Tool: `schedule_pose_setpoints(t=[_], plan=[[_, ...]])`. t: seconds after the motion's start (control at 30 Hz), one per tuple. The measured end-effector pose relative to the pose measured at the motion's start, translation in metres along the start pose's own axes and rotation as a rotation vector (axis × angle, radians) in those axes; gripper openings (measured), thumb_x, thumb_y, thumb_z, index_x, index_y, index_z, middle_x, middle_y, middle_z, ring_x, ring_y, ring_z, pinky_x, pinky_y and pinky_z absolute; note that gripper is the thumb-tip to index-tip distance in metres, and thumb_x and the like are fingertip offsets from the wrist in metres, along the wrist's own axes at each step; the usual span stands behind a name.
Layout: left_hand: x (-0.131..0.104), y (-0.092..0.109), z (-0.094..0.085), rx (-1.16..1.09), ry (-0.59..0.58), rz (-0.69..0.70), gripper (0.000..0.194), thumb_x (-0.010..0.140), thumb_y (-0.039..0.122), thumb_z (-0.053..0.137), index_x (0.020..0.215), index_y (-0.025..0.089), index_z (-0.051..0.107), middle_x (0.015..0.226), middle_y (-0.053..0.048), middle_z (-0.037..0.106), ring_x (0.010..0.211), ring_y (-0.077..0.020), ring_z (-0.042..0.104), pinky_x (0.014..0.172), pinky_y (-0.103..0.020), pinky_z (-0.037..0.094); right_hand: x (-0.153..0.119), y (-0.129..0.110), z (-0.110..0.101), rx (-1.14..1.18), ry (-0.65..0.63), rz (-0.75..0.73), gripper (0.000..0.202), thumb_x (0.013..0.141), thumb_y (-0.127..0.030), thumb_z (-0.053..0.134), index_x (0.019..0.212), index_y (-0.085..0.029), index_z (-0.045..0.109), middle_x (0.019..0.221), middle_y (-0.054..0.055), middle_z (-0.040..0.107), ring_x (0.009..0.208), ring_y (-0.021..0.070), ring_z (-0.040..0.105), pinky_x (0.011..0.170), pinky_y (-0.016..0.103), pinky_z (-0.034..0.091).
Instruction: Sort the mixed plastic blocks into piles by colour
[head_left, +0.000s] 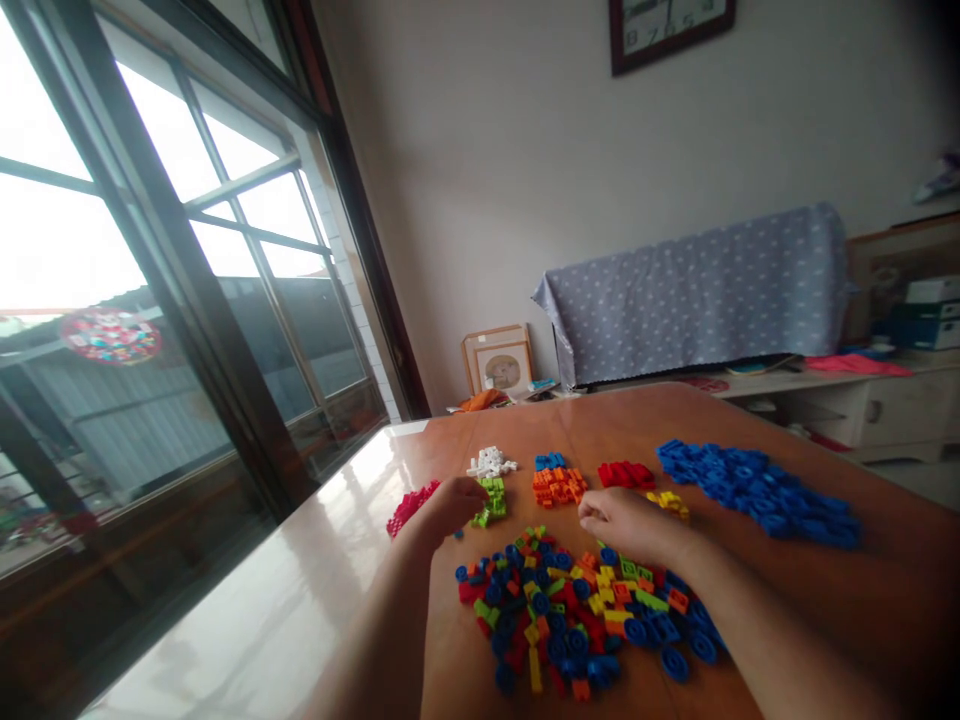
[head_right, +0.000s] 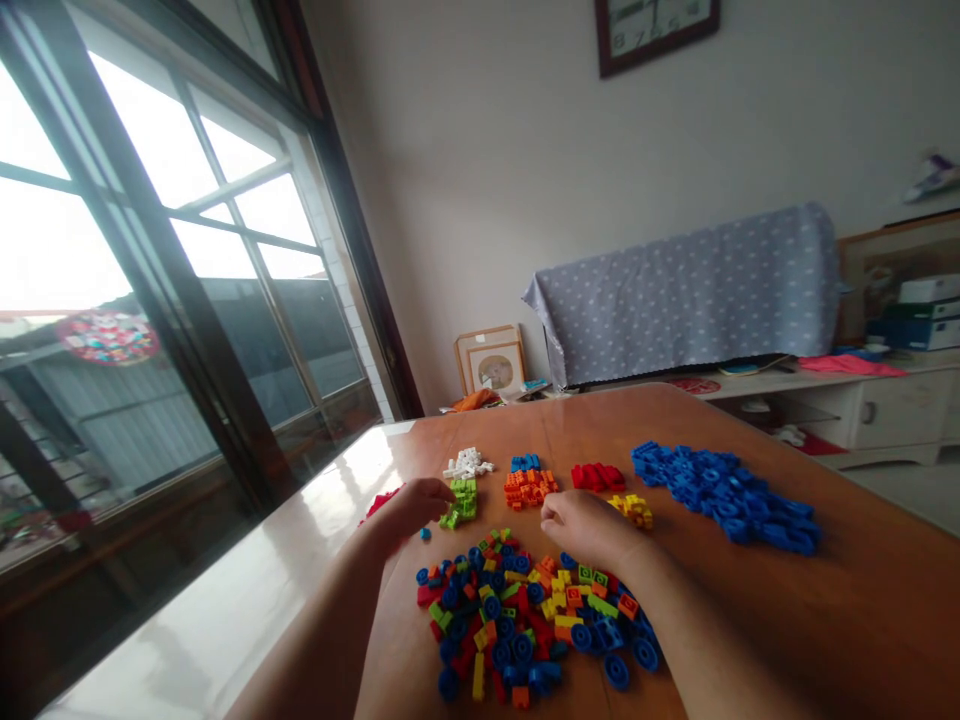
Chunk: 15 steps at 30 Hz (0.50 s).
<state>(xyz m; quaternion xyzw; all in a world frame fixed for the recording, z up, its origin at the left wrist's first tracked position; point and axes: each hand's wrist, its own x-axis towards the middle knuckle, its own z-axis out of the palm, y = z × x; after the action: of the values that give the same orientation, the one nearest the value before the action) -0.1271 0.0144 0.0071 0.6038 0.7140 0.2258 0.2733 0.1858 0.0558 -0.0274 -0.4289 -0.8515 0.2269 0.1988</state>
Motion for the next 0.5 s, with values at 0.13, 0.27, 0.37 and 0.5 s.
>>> schedule_pose_setpoints(t=[0.13, 0.27, 0.37, 0.5], plan=[[0.021, 0.001, -0.016, -0.194, 0.161, -0.046, 0.026, 0.076, 0.028, 0.073, 0.094, 0.011, 0.066, 0.06, 0.003, 0.056, 0.05, -0.0086, 0.051, 0.05, -0.019, 0.039, -0.002, -0.002, -0.003, -0.013, 0.005, 0.003, 0.017, 0.087, -0.031, 0.057, 0.087, -0.019, 0.07, 0.079, 0.004, 0.07, 0.073, 0.0174, 0.06, 0.059, 0.024, 0.028], [0.051, -0.002, -0.021, -0.29, 0.22, -0.127, 0.028, 0.083, 0.035, 0.073, 0.094, 0.01, 0.065, 0.071, -0.002, 0.064, 0.059, -0.011, 0.06, 0.056, -0.021, 0.046, -0.001, 0.0, -0.004, -0.028, 0.029, 0.004, 0.015, 0.086, -0.029, 0.057, 0.085, -0.02, 0.069, 0.078, 0.003, 0.07, 0.072, 0.0174, 0.059, 0.061, 0.025, 0.029], [0.073, -0.008, -0.018, -0.308, 0.21, -0.206, 0.031, 0.093, 0.037, 0.063, 0.112, 0.011, 0.064, 0.102, -0.008, 0.068, 0.085, -0.0175, 0.066, 0.075, -0.032, 0.057, -0.001, 0.0, -0.006, -0.047, 0.056, 0.009, 0.014, 0.086, -0.03, 0.057, 0.085, -0.021, 0.068, 0.077, 0.003, 0.07, 0.072, 0.0176, 0.06, 0.062, 0.025, 0.029], [0.1, -0.016, -0.013, -0.311, 0.189, -0.292, 0.037, 0.096, 0.036, 0.06, 0.128, 0.016, 0.058, 0.127, -0.01, 0.06, 0.108, -0.023, 0.063, 0.091, -0.044, 0.056, -0.002, 0.001, -0.009, -0.057, 0.083, 0.019, 0.015, 0.087, -0.03, 0.056, 0.086, -0.022, 0.068, 0.076, 0.002, 0.071, 0.071, 0.0175, 0.061, 0.063, 0.026, 0.029]])
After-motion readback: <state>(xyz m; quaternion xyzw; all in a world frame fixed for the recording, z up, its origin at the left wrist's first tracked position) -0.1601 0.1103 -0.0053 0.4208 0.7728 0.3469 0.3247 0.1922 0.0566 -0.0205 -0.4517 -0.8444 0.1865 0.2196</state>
